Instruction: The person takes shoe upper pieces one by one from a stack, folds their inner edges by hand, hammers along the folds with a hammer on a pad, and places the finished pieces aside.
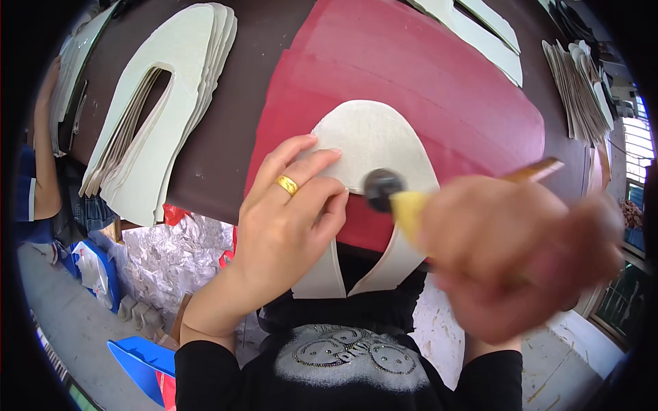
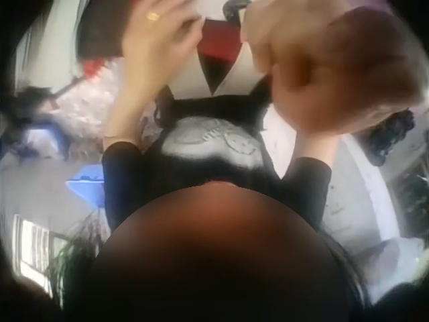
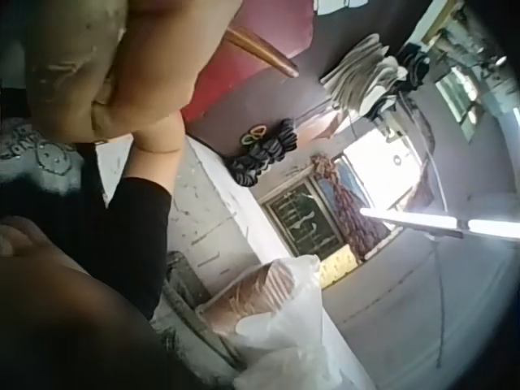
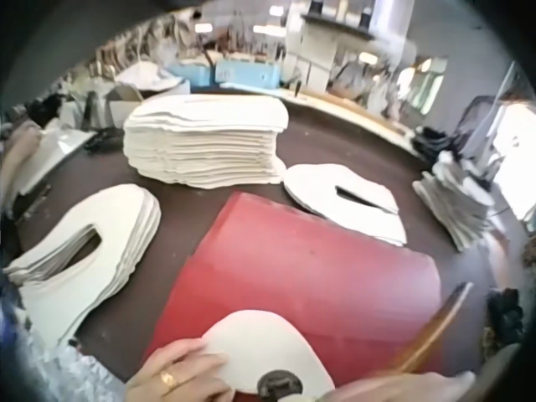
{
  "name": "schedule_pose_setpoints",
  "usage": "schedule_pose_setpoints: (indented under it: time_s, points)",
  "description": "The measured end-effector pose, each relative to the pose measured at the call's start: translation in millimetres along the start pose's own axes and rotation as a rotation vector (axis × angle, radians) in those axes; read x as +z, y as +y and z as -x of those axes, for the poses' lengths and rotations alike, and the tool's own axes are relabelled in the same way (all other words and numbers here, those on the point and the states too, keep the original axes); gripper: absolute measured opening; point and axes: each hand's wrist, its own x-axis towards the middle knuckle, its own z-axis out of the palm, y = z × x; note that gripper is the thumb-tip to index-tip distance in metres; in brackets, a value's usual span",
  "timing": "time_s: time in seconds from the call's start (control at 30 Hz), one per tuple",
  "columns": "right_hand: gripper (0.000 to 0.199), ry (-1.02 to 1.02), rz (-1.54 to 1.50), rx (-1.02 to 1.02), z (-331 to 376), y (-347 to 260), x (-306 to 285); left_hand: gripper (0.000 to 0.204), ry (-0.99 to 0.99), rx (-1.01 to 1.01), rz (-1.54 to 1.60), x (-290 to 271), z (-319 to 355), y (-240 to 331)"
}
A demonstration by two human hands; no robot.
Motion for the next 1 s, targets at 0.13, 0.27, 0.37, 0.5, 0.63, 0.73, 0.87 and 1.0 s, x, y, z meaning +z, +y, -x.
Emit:
schedule_pose_setpoints:
  time_s: [0.13, 0.27, 0.37, 0.5, 0.63, 0.73, 0.87, 1.0]
  points:
    - [0.011, -0.008, 0.357, -0.300, 0.9, 5.5, -15.1, 0.011, -0.055, 0.009, 0.001, -5.0, -2.5, -8.7]
    - [0.017, -0.091, -0.229, -0.256, 24.7, -31.6, -47.0, 0.015, -0.229, 0.214, 0.186, -0.6, -35.3, -16.6]
    - [0.032, 0.145, -0.120, -0.004, 24.2, 2.6, -7.2, 0.016, -0.276, 0.189, 0.111, -11.9, -35.5, -18.6]
    - [0.041, 0.019, -0.010, 0.081, 16.4, -7.5, -9.7, 0.015, -0.083, 0.062, 0.029, -0.6, -13.8, -8.1]
    - [0.037, -0.090, 0.379, 0.196, 16.3, -23.6, 3.3, 0.010, -0.108, 0.074, 0.055, -3.8, -18.2, -7.0]
    - [0.022, 0.019, -0.218, 0.023, 2.5, -1.8, -2.4, 0.010, -0.090, 0.004, 0.145, -3.8, -20.2, -3.6]
    - [0.019, -0.030, -0.159, -0.120, 13.7, -8.5, -9.1, 0.008, -0.133, 0.129, 0.084, -1.1, -22.4, -9.2]
    - [0.018, 0.131, -0.150, -0.075, 24.3, 0.2, -36.4, 0.004, -0.349, 0.292, 0.239, 16.8, -44.8, -11.5]
